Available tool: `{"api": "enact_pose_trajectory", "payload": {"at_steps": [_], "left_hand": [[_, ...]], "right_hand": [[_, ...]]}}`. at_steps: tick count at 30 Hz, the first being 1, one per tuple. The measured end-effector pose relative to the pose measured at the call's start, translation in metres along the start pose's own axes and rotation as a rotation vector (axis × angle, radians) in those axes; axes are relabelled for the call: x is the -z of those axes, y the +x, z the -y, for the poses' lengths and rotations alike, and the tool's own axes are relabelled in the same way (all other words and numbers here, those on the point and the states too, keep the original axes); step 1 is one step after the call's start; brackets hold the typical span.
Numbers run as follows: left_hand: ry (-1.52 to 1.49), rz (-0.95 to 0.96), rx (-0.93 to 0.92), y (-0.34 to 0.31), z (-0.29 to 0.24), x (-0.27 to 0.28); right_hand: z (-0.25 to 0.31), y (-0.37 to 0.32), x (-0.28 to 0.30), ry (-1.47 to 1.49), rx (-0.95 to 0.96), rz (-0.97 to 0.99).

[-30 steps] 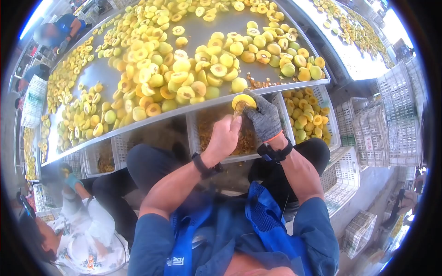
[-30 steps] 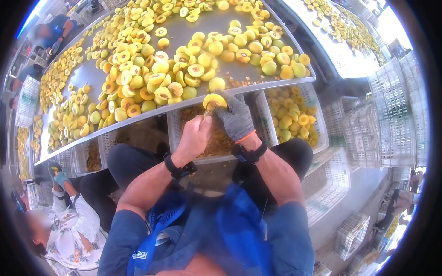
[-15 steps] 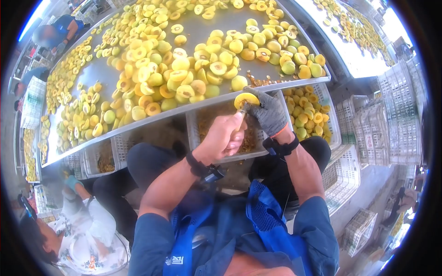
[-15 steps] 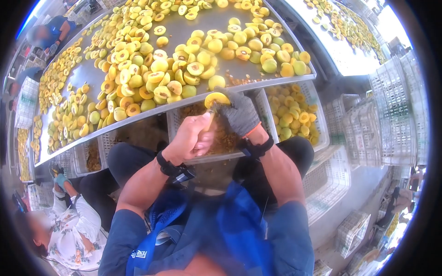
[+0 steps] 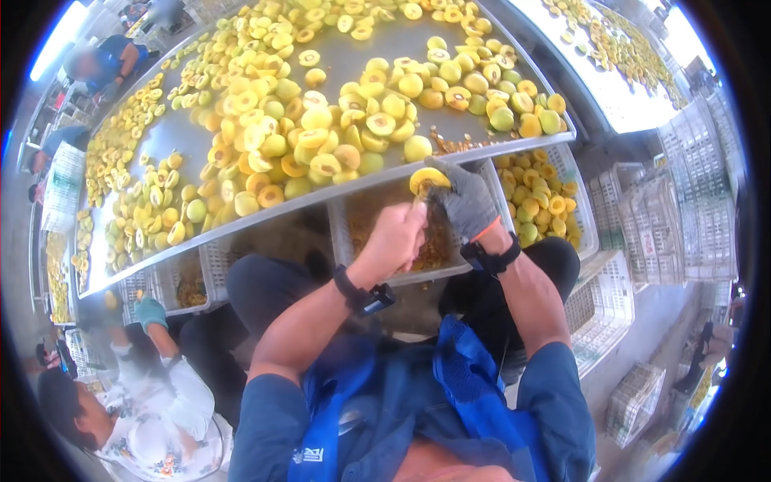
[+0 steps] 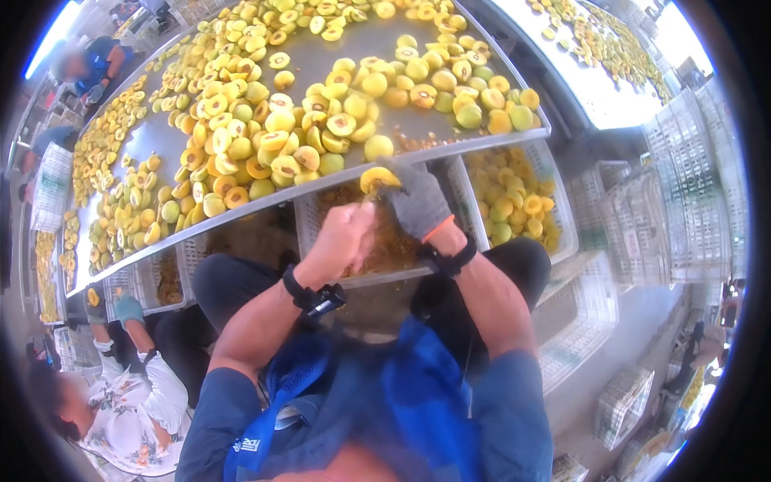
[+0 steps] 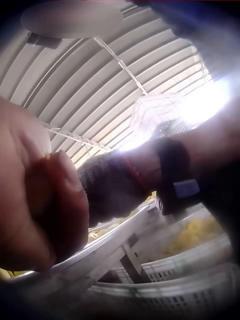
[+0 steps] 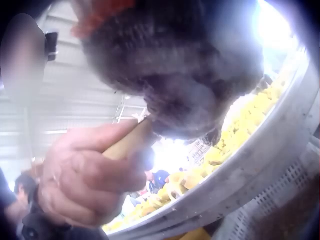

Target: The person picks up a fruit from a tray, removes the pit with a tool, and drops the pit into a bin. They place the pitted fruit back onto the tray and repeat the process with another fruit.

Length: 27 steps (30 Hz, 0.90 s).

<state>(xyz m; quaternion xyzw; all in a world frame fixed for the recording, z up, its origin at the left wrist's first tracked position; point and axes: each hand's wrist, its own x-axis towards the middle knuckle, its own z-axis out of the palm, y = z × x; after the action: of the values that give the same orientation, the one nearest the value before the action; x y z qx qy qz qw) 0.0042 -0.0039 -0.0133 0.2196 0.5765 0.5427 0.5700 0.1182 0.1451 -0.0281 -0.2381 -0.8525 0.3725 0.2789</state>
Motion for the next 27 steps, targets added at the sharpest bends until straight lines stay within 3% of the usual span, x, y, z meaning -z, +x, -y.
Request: {"api": "enact_pose_trajectory", "payload": {"at_steps": [5, 9, 12, 16, 19, 23, 26, 27], "left_hand": [[-0.067, -0.004, 0.013, 0.003, 0.003, -0.001], [-0.194, 0.022, 0.071, -0.001, -0.003, -0.001], [-0.179, 0.055, 0.104, -0.004, -0.007, 0.004], [-0.178, 0.092, 0.105, -0.004, -0.009, 0.008], [0.052, -0.023, 0.005, -0.001, -0.002, 0.0], [-0.016, -0.019, 0.031, 0.0, -0.002, -0.001], [0.026, 0.014, 0.027, -0.002, -0.005, 0.002], [0.103, 0.014, 0.008, -0.002, -0.005, 0.001]], "right_hand": [[-0.012, -0.008, -0.028, 0.119, -0.086, -0.152], [-0.02, -0.006, -0.026, 0.118, -0.034, -0.082], [0.009, 0.003, 0.001, 0.275, -0.223, 0.108], [0.01, 0.011, 0.014, 0.078, -0.041, 0.178], [-0.02, -0.003, -0.023, 0.098, -0.039, -0.032], [-0.028, -0.008, -0.03, 0.076, -0.028, -0.103], [0.007, 0.004, 0.01, 0.245, -0.133, 0.166], [0.011, 0.005, 0.016, 0.316, -0.258, 0.222]]}}
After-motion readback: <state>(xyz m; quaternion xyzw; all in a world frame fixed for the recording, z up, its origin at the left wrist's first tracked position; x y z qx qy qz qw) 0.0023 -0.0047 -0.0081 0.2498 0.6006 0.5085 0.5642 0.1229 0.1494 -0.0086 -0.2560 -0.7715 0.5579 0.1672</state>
